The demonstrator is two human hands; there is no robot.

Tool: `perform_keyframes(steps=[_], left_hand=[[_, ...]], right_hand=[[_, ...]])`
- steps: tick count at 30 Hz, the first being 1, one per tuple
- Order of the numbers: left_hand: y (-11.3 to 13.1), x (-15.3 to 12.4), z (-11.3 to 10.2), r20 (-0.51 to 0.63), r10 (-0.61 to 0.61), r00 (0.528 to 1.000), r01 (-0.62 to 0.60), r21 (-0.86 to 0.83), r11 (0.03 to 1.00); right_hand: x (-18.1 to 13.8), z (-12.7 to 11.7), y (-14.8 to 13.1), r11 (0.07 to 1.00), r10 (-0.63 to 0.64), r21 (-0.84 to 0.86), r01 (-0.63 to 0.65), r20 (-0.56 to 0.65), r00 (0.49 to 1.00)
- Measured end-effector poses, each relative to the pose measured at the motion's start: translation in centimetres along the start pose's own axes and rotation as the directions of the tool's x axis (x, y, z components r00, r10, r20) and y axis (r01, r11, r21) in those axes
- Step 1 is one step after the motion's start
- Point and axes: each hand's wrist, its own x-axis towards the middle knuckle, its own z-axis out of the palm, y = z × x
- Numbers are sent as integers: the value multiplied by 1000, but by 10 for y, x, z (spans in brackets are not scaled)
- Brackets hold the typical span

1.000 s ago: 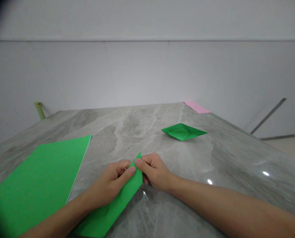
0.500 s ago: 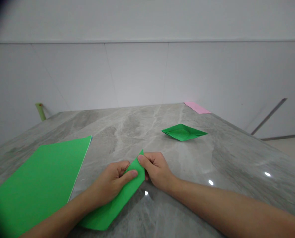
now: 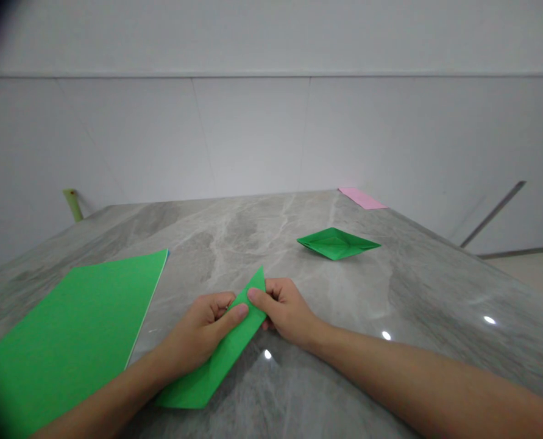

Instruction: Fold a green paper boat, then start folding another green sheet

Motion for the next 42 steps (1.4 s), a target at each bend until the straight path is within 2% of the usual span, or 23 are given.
perform_keyframes(steps=[4,6,10,14,16,20,24,27,31,33,36,42], left_hand=[[0,1,-1,-62,38,997,-39,-20,999],[0,1,-2,-48,-4,999,0,-69,998],[3,0,-2,60,-143,988,154,-246,957],[5,-2,0,-27,-170,985,148,-375,915],[5,-2,1,-4,-175,985,159,-396,904],[8,-3,0,158,-252,955,297,-436,850],[13,-4,-4,162,-355,921,390,-416,821],[16,-4,-5,122,-395,910,410,-400,820],[19,-3,-5,72,-351,933,348,-421,838],[19,-3,-4,66,-334,940,331,-410,850],[17,-3,-1,69,-363,929,360,-391,847],[17,-6,1,90,-443,892,447,-313,838]], right_hand=[[0,0,0,1000,-24,-8,25,74,997],[0,0,-2,999,-37,-18,38,12,999],[2,-2,-3,1000,-18,14,20,-123,992],[2,-2,-1,999,21,25,-21,-9,1000],[1,-2,-1,1000,11,-14,-11,4,1000],[-3,-1,-4,994,-77,-91,62,-169,983],[-3,-1,-7,990,-111,-119,78,-306,945],[0,-1,-8,999,-37,-31,30,-275,961],[0,0,-6,998,7,55,-4,-55,998],[-1,1,-6,998,13,69,-12,-10,1000],[-2,1,-5,992,51,121,-43,-59,997],[5,-4,-7,939,128,342,-33,-260,957]])
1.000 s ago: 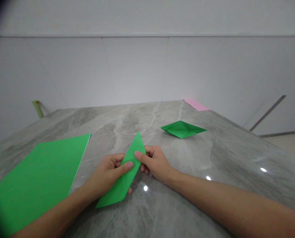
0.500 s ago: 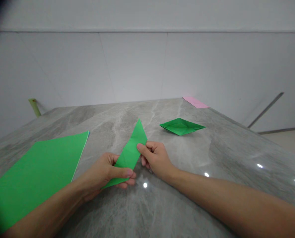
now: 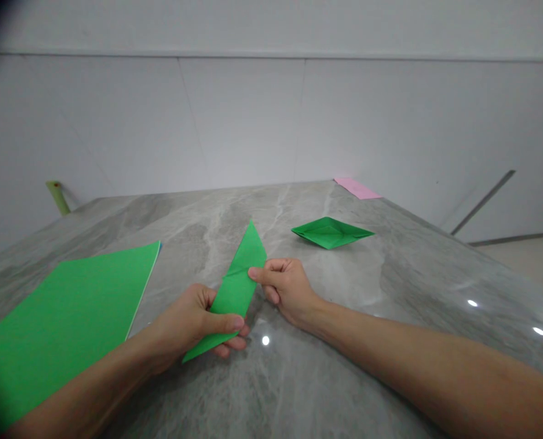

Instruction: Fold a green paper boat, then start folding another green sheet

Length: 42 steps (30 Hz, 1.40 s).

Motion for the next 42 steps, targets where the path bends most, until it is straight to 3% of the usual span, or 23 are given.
perform_keyframes(steps=[3,5,7,10,11,13,15,17,22,25,38,40,42], left_hand=[[7,0,-13,-17,-28,999,29,71,997],[13,3,-29,-96,35,995,-26,88,996],[18,7,-45,-227,151,962,-151,17,988],[19,13,-56,-424,294,856,-410,-213,887],[17,14,-54,-458,325,827,-481,-279,831],[10,17,-42,-392,399,829,-536,-357,765],[2,18,-24,-220,446,867,-497,-340,798],[-5,18,-6,-172,440,881,-472,-264,841],[-13,15,7,-288,447,847,-426,136,894],[-12,12,3,-277,469,839,-409,248,878],[-4,2,-5,-221,396,891,-342,247,907],[-4,3,-6,-253,401,881,-351,221,910],[-4,6,-9,-333,436,836,-410,151,900]], right_hand=[[4,-2,-4,995,-15,95,22,-78,997],[6,-3,-6,990,-41,131,57,-125,991],[7,-3,-7,985,-60,153,82,-144,988],[7,-2,-8,983,-71,158,90,-120,990],[6,-1,-8,984,-69,157,85,-106,992],[4,1,-8,985,-59,155,71,-83,995],[1,3,-7,990,-33,134,39,-47,998],[-2,5,-4,996,3,86,-4,2,1000],[-7,8,1,997,80,0,-81,144,986],[-7,8,1,995,93,11,-96,146,985],[-1,4,-7,993,-19,120,20,-13,1000],[1,2,-6,990,-35,132,40,-41,999],[1,1,-4,993,-54,105,58,-41,998]])
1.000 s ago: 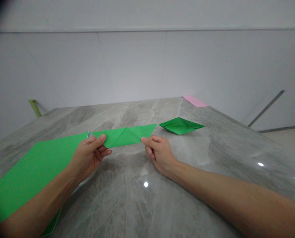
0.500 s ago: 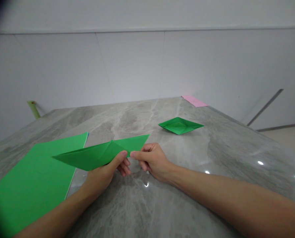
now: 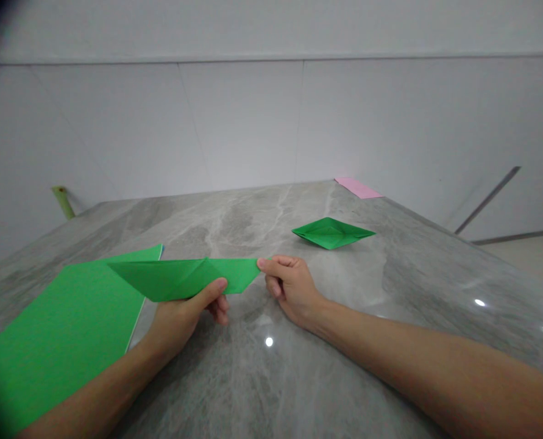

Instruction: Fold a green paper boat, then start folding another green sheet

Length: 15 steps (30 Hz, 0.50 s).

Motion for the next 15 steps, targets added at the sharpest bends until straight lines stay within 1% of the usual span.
perform_keyframes(steps=[2,4,6,7,8,9,11,13,15], left_hand=[[-2,6,-1,-122,52,991,-70,-148,986],[-4,11,-3,-191,70,979,-127,-303,945],[-5,15,-3,-181,49,982,-117,-388,914],[-5,15,-3,-169,43,985,-107,-389,915],[-6,15,-3,-166,45,985,-102,-351,931],[-6,13,-2,-178,56,982,-105,-278,955],[-6,9,1,-219,110,969,-126,-57,990],[-6,4,4,-223,178,959,-142,168,975],[-6,1,7,-182,234,955,-170,312,935]], right_hand=[[-3,0,2,995,-11,-97,18,69,998],[-8,2,3,964,44,-265,20,231,972],[-13,5,3,898,178,-440,18,400,899],[-14,7,3,870,226,-493,23,439,870],[-15,8,4,855,246,-518,26,449,859],[-14,9,4,854,243,-520,26,442,863],[-12,9,6,874,207,-486,21,410,888],[-8,9,7,894,180,-447,13,387,904],[-6,9,7,907,174,-421,-1,371,912]])
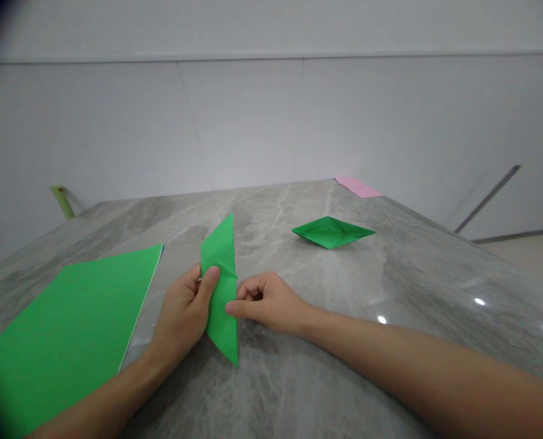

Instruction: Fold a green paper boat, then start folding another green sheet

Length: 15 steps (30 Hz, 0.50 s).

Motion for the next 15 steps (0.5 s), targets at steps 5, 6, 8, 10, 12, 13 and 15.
perform_keyframes(steps=[5,6,8,10,12,13,15], left_hand=[[1,-2,6,46,13,999,-18,111,994],[1,-2,8,39,7,999,-11,119,993],[2,-2,10,32,8,999,-12,134,991],[3,-2,12,54,18,998,-26,150,988],[5,-2,11,100,22,995,-37,155,987],[5,-2,11,125,23,992,-43,155,987],[6,-3,9,160,26,987,-51,158,986]], right_hand=[[-2,2,-2,999,48,14,-49,32,998],[-2,2,-2,998,56,11,-57,54,997],[-3,2,-2,998,62,22,-64,80,995],[-3,1,-4,997,62,51,-65,52,997],[-2,0,-7,995,63,81,-61,-20,998],[-1,0,-9,993,62,101,-56,-53,997],[-1,0,-13,988,55,146,-43,-81,995]])
